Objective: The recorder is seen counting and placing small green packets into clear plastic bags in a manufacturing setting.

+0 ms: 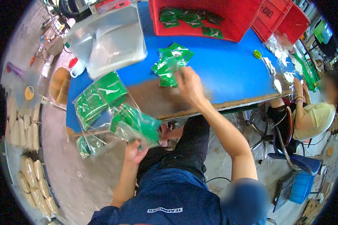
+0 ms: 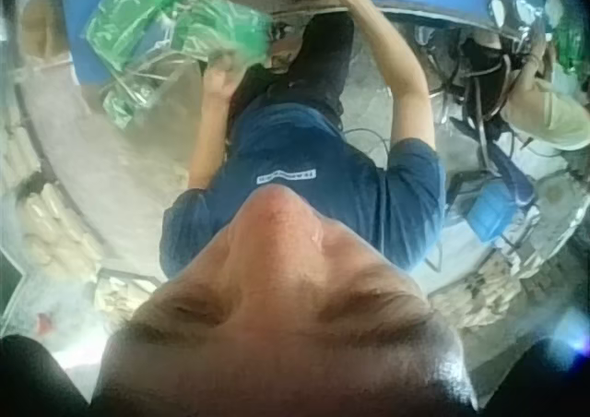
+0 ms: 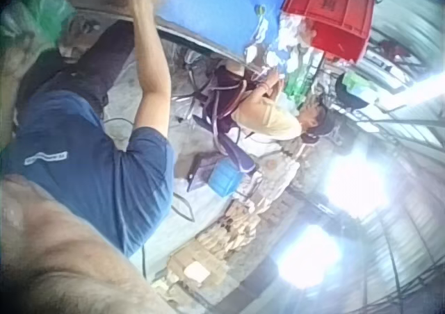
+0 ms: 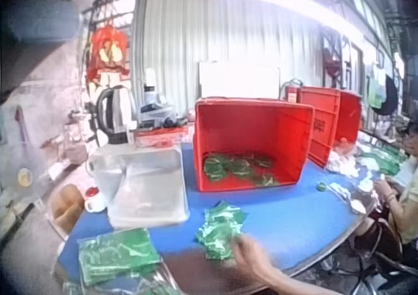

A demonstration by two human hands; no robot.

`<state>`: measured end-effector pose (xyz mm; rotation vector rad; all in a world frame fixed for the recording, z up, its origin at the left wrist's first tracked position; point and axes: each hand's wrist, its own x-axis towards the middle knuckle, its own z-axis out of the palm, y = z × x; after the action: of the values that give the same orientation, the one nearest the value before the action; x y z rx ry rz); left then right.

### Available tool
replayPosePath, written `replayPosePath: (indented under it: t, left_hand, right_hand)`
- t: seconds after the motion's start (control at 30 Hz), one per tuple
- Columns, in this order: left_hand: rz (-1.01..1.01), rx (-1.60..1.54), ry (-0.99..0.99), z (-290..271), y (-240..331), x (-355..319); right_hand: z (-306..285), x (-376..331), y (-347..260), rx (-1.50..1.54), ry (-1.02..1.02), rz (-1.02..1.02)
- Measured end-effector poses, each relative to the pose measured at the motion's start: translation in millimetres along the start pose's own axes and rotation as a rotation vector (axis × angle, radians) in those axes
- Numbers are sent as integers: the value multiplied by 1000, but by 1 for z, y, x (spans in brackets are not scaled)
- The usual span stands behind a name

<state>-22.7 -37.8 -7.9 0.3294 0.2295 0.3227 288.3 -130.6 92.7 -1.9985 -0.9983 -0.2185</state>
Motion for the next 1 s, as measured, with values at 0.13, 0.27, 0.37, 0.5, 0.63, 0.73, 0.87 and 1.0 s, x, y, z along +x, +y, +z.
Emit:
replayPosePath:
  t: [0.13,0.27,0.37,0.5,0.63,0.73,0.87,1.0]
  left_hand:
    - [9,20,73,38,0,24]
    - [44,84,130,38,-4,29]
    - [44,119,111,29,0,19]
    - [11,127,80,10,1,6]
    - [-39,19,-75,38,8,19]
    - [-21,-65,-47,28,-3,38]
    - [16,-6,177,34,-4,39]
    - [30,127,138,51,-5,22]
  right_hand:
    - [-13,-20,-58,378,-843,241]
    - [42,13,12,-285,97,-142]
    - [60,3,48,-629,-77,-217]
    - [53,3,58,-573,-89,-242]
    - [20,-12,-7,202,-190,166]
    - [3,-26,-35,813,-441,520]
    - [46,24,26,-9,43,-28]
    - [49,62,81,-392,-262,115]
